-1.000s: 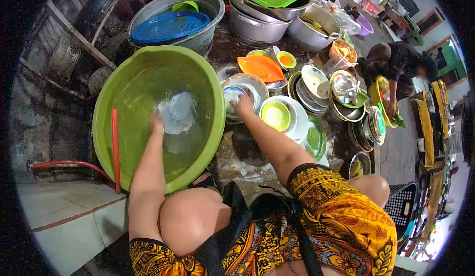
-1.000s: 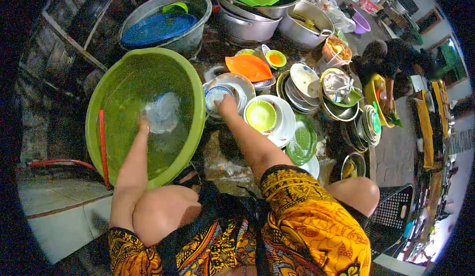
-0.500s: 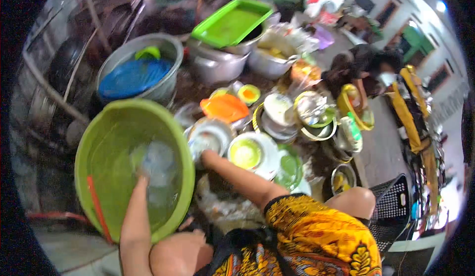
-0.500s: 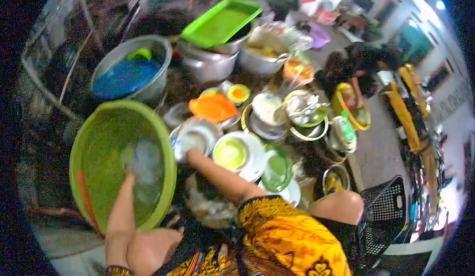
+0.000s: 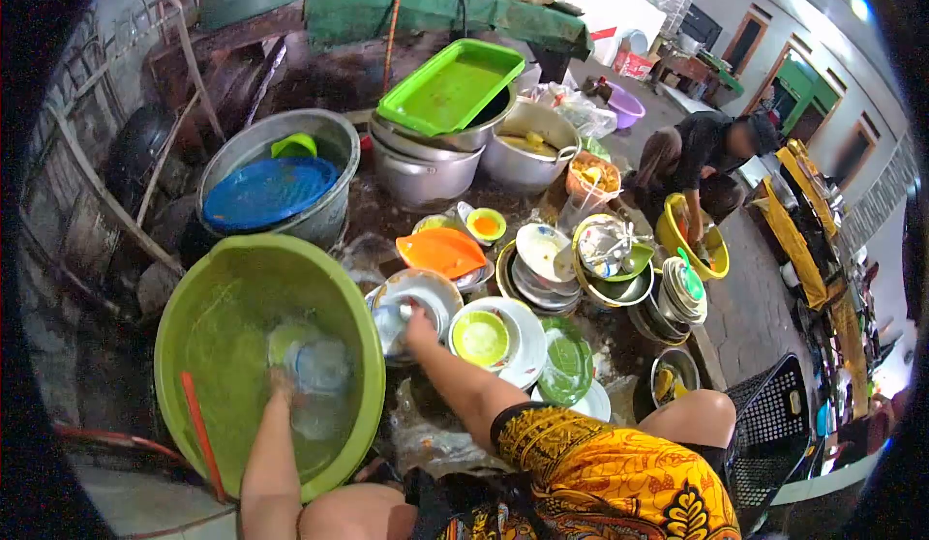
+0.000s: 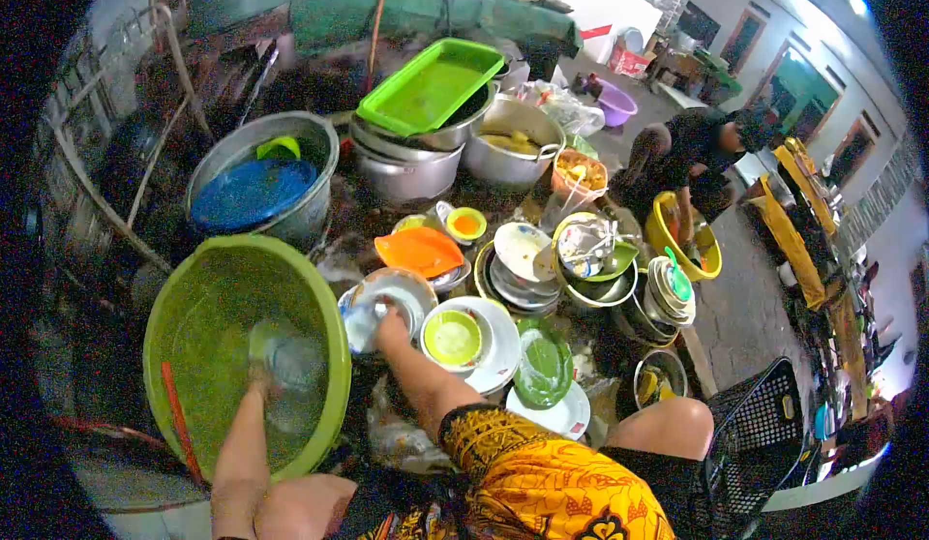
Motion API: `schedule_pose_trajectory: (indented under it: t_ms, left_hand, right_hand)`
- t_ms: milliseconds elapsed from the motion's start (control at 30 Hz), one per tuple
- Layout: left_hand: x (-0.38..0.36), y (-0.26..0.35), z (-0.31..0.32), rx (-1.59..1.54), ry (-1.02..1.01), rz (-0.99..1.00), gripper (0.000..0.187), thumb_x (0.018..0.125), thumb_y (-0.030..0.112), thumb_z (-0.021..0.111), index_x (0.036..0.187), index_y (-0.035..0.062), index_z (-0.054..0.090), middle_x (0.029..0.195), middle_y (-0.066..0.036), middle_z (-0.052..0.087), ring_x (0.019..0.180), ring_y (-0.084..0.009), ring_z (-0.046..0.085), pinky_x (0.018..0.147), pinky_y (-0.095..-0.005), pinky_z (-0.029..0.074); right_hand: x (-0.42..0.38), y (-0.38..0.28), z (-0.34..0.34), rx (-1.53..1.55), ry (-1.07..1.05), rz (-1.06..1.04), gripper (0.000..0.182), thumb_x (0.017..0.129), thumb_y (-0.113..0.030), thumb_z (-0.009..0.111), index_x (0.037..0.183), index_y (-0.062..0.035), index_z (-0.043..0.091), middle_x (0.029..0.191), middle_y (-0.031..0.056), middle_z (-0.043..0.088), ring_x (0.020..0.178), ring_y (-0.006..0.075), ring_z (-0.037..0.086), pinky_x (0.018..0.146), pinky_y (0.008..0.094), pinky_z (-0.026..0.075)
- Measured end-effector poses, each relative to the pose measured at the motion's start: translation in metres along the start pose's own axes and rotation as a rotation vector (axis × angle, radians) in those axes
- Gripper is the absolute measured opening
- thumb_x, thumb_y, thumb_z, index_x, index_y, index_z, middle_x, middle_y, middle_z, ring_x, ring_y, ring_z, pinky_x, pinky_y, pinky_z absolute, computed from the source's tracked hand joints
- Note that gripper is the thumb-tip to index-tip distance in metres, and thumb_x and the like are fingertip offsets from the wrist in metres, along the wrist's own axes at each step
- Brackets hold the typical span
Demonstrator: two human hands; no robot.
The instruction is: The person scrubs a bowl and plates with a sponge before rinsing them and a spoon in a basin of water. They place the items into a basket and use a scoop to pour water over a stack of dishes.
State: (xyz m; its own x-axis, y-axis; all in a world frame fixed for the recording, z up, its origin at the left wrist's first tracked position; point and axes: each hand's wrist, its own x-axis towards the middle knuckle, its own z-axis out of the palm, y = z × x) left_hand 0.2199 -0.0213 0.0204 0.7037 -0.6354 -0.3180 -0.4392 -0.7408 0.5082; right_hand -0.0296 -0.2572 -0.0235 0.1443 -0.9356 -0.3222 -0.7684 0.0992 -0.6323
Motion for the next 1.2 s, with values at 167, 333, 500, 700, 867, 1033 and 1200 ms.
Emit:
schedule_pose_trajectory:
  t_ms: [167, 333, 500, 700, 867, 1033, 1200]
  left_hand:
    - [0.037, -0.033, 0.025, 0.123, 0.165, 0.009, 0.038, 0.086, 0.022, 0.046, 0.118, 0.0008, 0.046, 0.121, -0.019, 0.046, 0.11, -0.0303, 0.046, 0.09, -0.0399, 0.037]
    - [-0.011, 0.016, -0.019, -0.043, 0.2, -0.025, 0.029, 0.083, 0.023, 0.049, 0.106, 0.0065, 0.053, 0.105, -0.018, 0.057, 0.096, -0.0341, 0.054, 0.082, -0.0399, 0.042]
    - [0.024, -0.018, 0.001, -0.095, 0.369, 0.113, 0.025, 0.079, 0.022, 0.049, 0.099, 0.0075, 0.056, 0.091, -0.019, 0.06, 0.085, -0.0364, 0.057, 0.073, -0.0419, 0.045]
    - [0.003, 0.011, -0.016, -0.138, 0.284, 0.016, 0.031, 0.083, 0.034, 0.048, 0.101, 0.0096, 0.055, 0.089, -0.019, 0.061, 0.082, -0.0367, 0.058, 0.07, -0.0436, 0.045]
    - [0.022, -0.011, 0.009, 0.018, 0.251, 0.142, 0.031, 0.085, 0.032, 0.045, 0.099, 0.0063, 0.056, 0.089, -0.021, 0.06, 0.082, -0.0365, 0.058, 0.071, -0.0433, 0.045]
    - [0.014, 0.018, 0.001, -0.111, 0.125, 0.004, 0.027, 0.087, 0.027, 0.042, 0.099, 0.0077, 0.057, 0.09, -0.02, 0.06, 0.08, -0.0351, 0.058, 0.072, -0.0395, 0.045]
    - [-0.005, 0.05, -0.023, -0.515, 0.161, 0.177, 0.033, 0.088, 0.031, 0.044, 0.101, 0.0026, 0.055, 0.089, -0.013, 0.061, 0.07, -0.0222, 0.059, 0.064, -0.0321, 0.046]
  right_hand:
    - [0.012, 0.007, -0.027, -0.268, -0.167, -0.194, 0.064, 0.059, -0.025, 0.073, 0.116, -0.0083, 0.048, 0.113, 0.0163, 0.053, 0.103, 0.0291, 0.053, 0.086, 0.0356, 0.044]
    - [-0.017, -0.005, -0.066, -0.273, 0.373, -0.317, 0.025, 0.081, -0.011, 0.042, 0.102, -0.0003, 0.049, 0.115, 0.0205, 0.049, 0.099, 0.0349, 0.052, 0.08, 0.0454, 0.043]
    - [-0.02, -0.018, -0.074, -0.277, 0.058, -0.066, 0.018, 0.082, -0.01, 0.043, 0.097, -0.0006, 0.05, 0.103, 0.0211, 0.057, 0.096, 0.0352, 0.055, 0.08, 0.0443, 0.044]
    - [-0.006, -0.016, -0.068, -0.358, -0.009, -0.167, 0.021, 0.085, -0.015, 0.039, 0.097, -0.0028, 0.05, 0.101, 0.0212, 0.057, 0.094, 0.0372, 0.056, 0.079, 0.0458, 0.044]
    - [-0.028, -0.047, -0.088, -0.44, 0.117, -0.517, 0.016, 0.08, -0.008, 0.042, 0.096, -0.005, 0.045, 0.096, 0.02, 0.055, 0.087, 0.0386, 0.056, 0.074, 0.0477, 0.044]
    - [-0.04, -0.067, -0.12, -0.512, 0.171, -0.764, 0.022, 0.075, -0.007, 0.048, 0.097, -0.0034, 0.043, 0.091, 0.0214, 0.053, 0.073, 0.0398, 0.057, 0.065, 0.0475, 0.046]
    - [-0.06, -0.108, -0.173, -0.456, 0.362, -0.846, 0.018, 0.078, -0.008, 0.045, 0.096, -0.0052, 0.045, 0.092, 0.0183, 0.051, 0.072, 0.0382, 0.056, 0.059, 0.0467, 0.046]
